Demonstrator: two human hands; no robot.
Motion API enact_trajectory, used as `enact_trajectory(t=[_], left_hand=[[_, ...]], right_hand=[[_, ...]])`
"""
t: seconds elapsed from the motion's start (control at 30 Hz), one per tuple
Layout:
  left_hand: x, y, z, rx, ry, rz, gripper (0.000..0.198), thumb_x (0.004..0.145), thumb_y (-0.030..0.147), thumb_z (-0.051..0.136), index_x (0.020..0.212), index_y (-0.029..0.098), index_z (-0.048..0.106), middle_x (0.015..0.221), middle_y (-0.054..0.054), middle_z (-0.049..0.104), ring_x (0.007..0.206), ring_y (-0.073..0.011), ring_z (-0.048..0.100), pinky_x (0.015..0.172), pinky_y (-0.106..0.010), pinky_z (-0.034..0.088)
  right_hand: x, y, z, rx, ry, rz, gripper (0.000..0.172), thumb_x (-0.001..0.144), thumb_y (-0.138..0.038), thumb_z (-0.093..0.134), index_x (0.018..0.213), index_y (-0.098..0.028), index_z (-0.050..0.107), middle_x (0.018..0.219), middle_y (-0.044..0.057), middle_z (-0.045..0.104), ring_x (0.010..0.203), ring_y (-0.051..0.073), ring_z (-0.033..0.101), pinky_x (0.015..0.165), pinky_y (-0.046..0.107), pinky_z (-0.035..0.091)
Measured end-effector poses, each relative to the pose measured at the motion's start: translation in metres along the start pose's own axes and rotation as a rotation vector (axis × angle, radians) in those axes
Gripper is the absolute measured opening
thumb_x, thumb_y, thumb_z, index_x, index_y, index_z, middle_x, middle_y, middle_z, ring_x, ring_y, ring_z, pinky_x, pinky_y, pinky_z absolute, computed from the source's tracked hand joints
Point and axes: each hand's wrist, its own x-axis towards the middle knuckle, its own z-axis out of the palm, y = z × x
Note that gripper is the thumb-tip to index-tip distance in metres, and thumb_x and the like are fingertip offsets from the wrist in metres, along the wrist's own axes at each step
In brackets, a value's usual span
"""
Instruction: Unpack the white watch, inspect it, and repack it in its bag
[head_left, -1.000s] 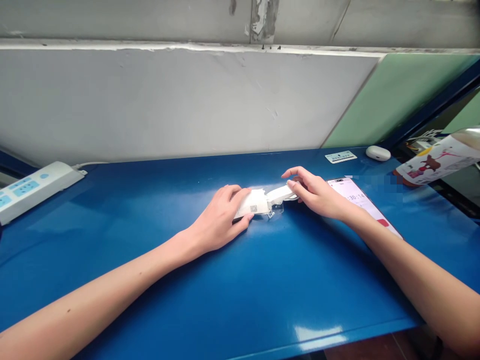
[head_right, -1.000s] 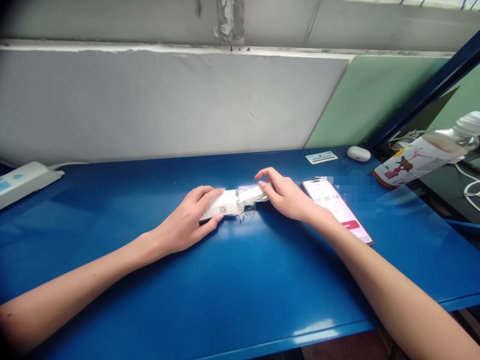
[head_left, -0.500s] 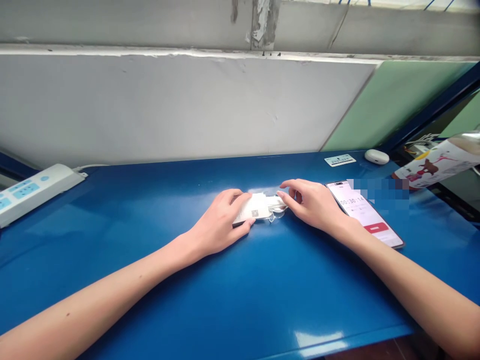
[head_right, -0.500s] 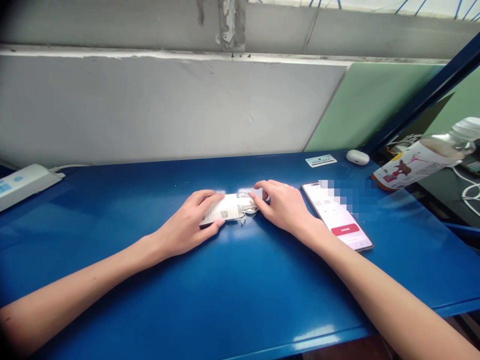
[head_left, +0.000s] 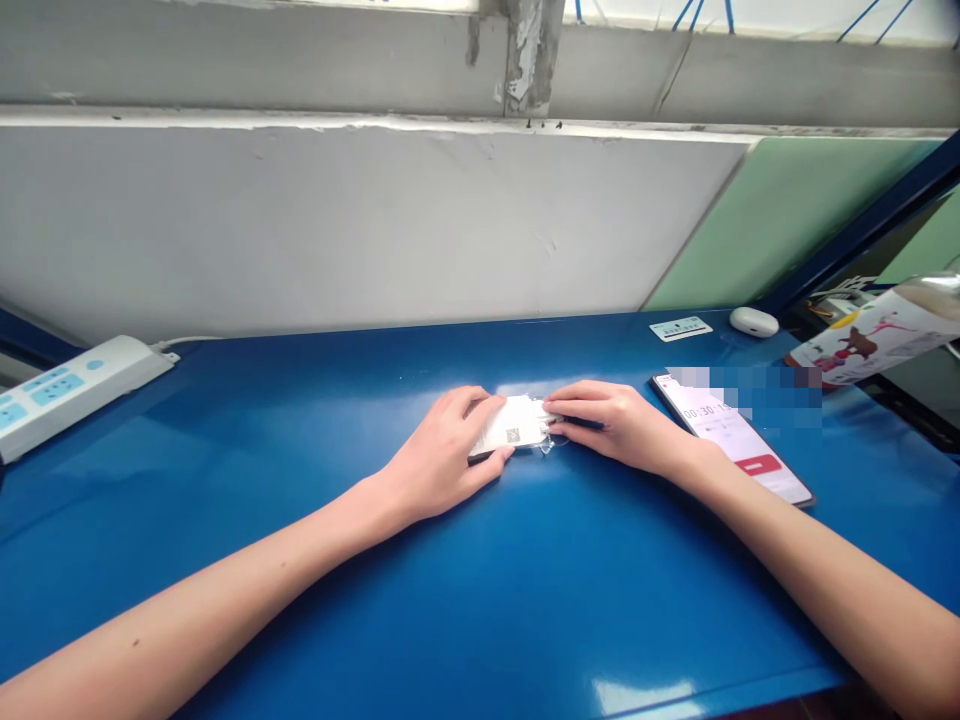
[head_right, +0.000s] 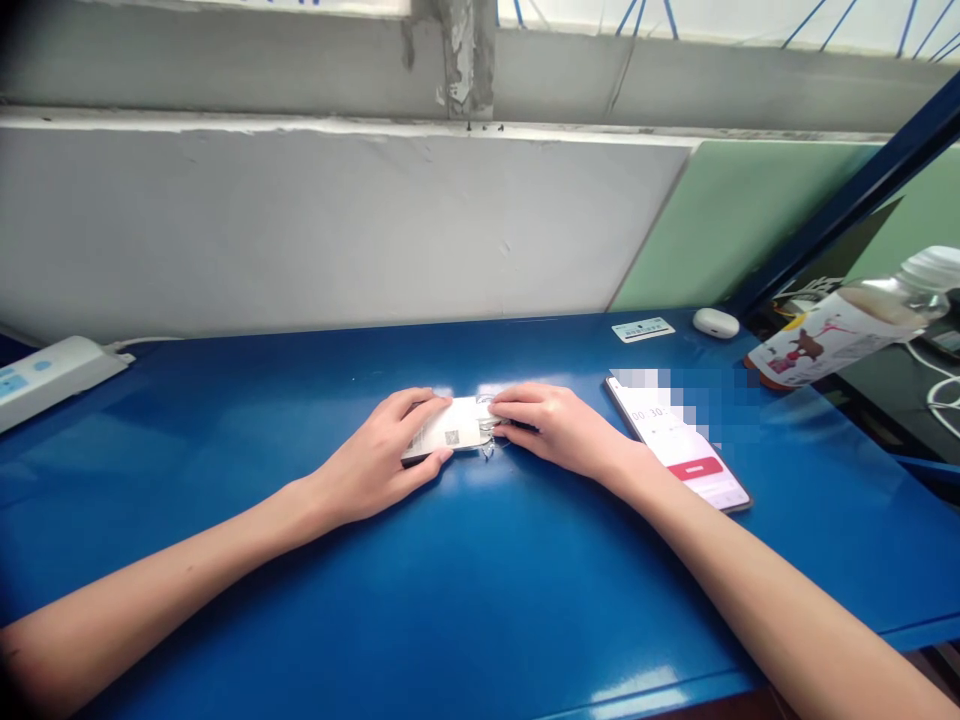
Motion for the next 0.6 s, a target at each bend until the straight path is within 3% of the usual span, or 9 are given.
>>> enact_trajectory(t=[0.2, 0.37, 0.6], left_hand=[[0.001, 0.000, -0.001, 0.009, -0.013, 0.001, 0.046, 0.097, 0.036, 0.055, 0.138, 0.015, 0.052, 0.131, -0.018, 0.057, 0.122, -0.0332, 0.056, 0.102, -0.050, 0.050], [0.000, -0.001, 0.000, 0.002, -0.006, -0.016, 0.047, 0.096, 0.037, 0.056, 0.139, 0.018, 0.052, 0.132, -0.017, 0.056, 0.123, -0.0329, 0.055, 0.103, -0.050, 0.050], [-0.001, -0.002, 0.002, 0.020, -0.009, -0.004, 0.046, 0.098, 0.038, 0.055, 0.138, 0.015, 0.052, 0.134, -0.019, 0.055, 0.125, -0.0339, 0.054, 0.104, -0.050, 0.049]], right_hand=[[0.002, 0.001, -0.011, -0.097, -0.010, 0.000, 0.020, 0.094, -0.033, 0.064, 0.104, -0.025, 0.078, 0.107, 0.009, 0.078, 0.092, 0.026, 0.072, 0.082, 0.043, 0.058], [0.002, 0.004, -0.015, -0.135, 0.052, 0.006, 0.014, 0.090, -0.034, 0.069, 0.090, -0.025, 0.080, 0.130, 0.012, 0.068, 0.118, 0.033, 0.063, 0.096, 0.053, 0.056], [0.001, -0.003, -0.007, -0.096, -0.022, 0.016, 0.018, 0.094, -0.030, 0.062, 0.099, -0.022, 0.078, 0.144, 0.014, 0.059, 0.130, 0.032, 0.057, 0.103, 0.053, 0.053]])
